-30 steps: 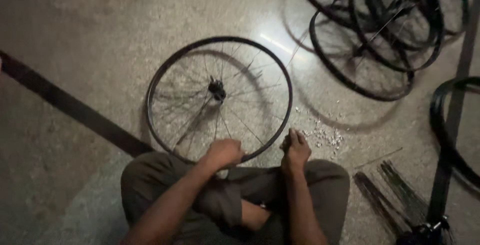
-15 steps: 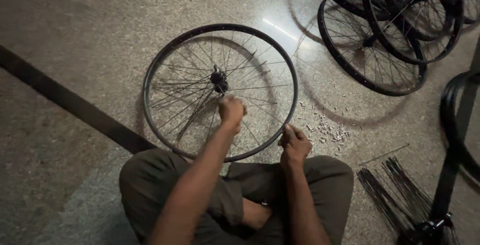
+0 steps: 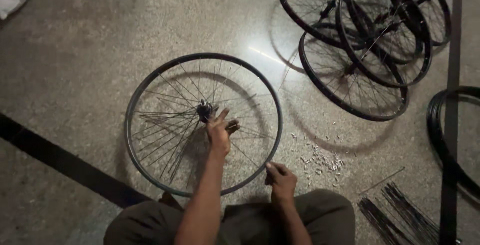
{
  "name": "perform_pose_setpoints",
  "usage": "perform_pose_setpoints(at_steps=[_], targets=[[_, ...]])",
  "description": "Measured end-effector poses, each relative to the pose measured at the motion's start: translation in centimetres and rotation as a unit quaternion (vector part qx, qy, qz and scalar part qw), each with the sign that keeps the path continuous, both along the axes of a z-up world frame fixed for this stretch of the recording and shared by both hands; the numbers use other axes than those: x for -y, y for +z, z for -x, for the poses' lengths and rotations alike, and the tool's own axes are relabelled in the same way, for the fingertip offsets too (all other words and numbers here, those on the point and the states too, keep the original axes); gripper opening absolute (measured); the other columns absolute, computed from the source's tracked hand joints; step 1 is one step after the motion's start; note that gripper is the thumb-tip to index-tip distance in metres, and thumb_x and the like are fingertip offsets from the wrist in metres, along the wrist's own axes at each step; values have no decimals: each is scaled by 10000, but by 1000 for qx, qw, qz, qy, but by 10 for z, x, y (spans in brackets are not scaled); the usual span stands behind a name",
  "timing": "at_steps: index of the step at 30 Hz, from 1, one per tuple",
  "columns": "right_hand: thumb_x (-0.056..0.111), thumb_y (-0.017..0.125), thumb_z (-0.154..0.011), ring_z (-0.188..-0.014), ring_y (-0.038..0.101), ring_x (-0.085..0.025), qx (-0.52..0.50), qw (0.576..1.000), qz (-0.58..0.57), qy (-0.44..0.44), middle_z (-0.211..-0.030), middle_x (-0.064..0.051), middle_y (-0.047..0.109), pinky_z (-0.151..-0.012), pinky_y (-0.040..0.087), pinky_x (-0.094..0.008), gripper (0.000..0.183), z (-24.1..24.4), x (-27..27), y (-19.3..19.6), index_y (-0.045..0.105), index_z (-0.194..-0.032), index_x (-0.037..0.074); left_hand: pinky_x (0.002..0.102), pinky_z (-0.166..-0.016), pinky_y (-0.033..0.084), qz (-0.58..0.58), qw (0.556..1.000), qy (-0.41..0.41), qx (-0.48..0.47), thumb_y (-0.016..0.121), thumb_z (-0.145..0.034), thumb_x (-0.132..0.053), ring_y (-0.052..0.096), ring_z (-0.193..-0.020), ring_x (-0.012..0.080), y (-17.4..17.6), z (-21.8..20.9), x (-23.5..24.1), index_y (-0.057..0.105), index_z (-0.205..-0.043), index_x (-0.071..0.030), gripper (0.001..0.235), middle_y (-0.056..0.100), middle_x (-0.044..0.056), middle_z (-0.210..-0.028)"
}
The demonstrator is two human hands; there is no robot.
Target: The person sits on the floor and assembles a bicycle wheel by inserting spokes into the hub and rim, then securing them with nipples. They rotate the wheel to access different sections and continue adding spokes methodically.
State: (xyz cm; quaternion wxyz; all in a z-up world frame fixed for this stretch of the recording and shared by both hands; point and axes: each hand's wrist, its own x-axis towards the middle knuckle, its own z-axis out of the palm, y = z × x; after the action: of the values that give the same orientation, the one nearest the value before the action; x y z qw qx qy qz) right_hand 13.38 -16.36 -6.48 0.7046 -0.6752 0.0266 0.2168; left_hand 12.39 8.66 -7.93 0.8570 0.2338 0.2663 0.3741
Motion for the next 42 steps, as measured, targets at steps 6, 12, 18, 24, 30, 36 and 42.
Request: perform_pose_setpoints(at_steps=[6,12,18,24,30,36,42], targets=[[104,784,-858,-507,528,-134,-20,1000,-16,9,-640,-51,614,-476,428,-298,192,-4,0,-12,753,-950,-62,311,-411,457,-76,986,-4,-146,545,-983,-19,582,-525,175,3,-3,0,670,-1044,-35,139,623,134,-799],[119,784,-857,-504,529,-133,-18,999,-14,25,-637,-51,608,-473,431,-296,198,-4,1,-12,754,-934,-62,299,-508,477,-232,885,-8,-404,627,-999,-189,594,-515,152,10,25,49,664,-881,-7,220,728,65,-705],[110,795,-831,-492,540,-152,-58,994,-16,87,-634,-63,622,-461,438,-311,181,-3,1,-15,738,-888,-52,339,-533,439,18,969,24,-243,575,-1032,-228,542,-565,163,19,51,65,648,-916,-10,258,605,69,-691],[121,830,-817,-489,504,-138,-87,987,-4,133,-613,-58,579,-455,422,-306,205,0,5,-13,705,-786,-38,370,-545,489,-113,946,-80,-292,627,-947,-75,548,-608,169,29,82,82,561,-994,9,117,575,64,-750],[121,824,-817,-465,491,-142,-97,982,15,159,-578,-47,565,-438,399,-306,206,3,0,-15,691,-750,-21,365,-460,502,-48,934,-73,-345,546,-1028,-188,521,-519,188,37,98,92,596,-1045,35,229,541,103,-700],[103,801,-838,-455,484,-142,-94,990,25,99,-574,-40,563,-434,404,-309,151,-4,-2,-25,707,-806,-11,374,-439,474,-134,948,-30,-287,452,-1087,-207,502,-464,228,46,101,108,598,-1346,-24,349,515,152,-639],[102,750,-881,-569,561,-136,-114,988,-35,93,-706,-41,627,-522,492,-300,160,2,3,-24,728,-977,-24,434,-603,591,53,983,1,-173,431,-1050,-170,675,-669,291,42,109,71,536,-1093,-33,178,699,139,-835]])
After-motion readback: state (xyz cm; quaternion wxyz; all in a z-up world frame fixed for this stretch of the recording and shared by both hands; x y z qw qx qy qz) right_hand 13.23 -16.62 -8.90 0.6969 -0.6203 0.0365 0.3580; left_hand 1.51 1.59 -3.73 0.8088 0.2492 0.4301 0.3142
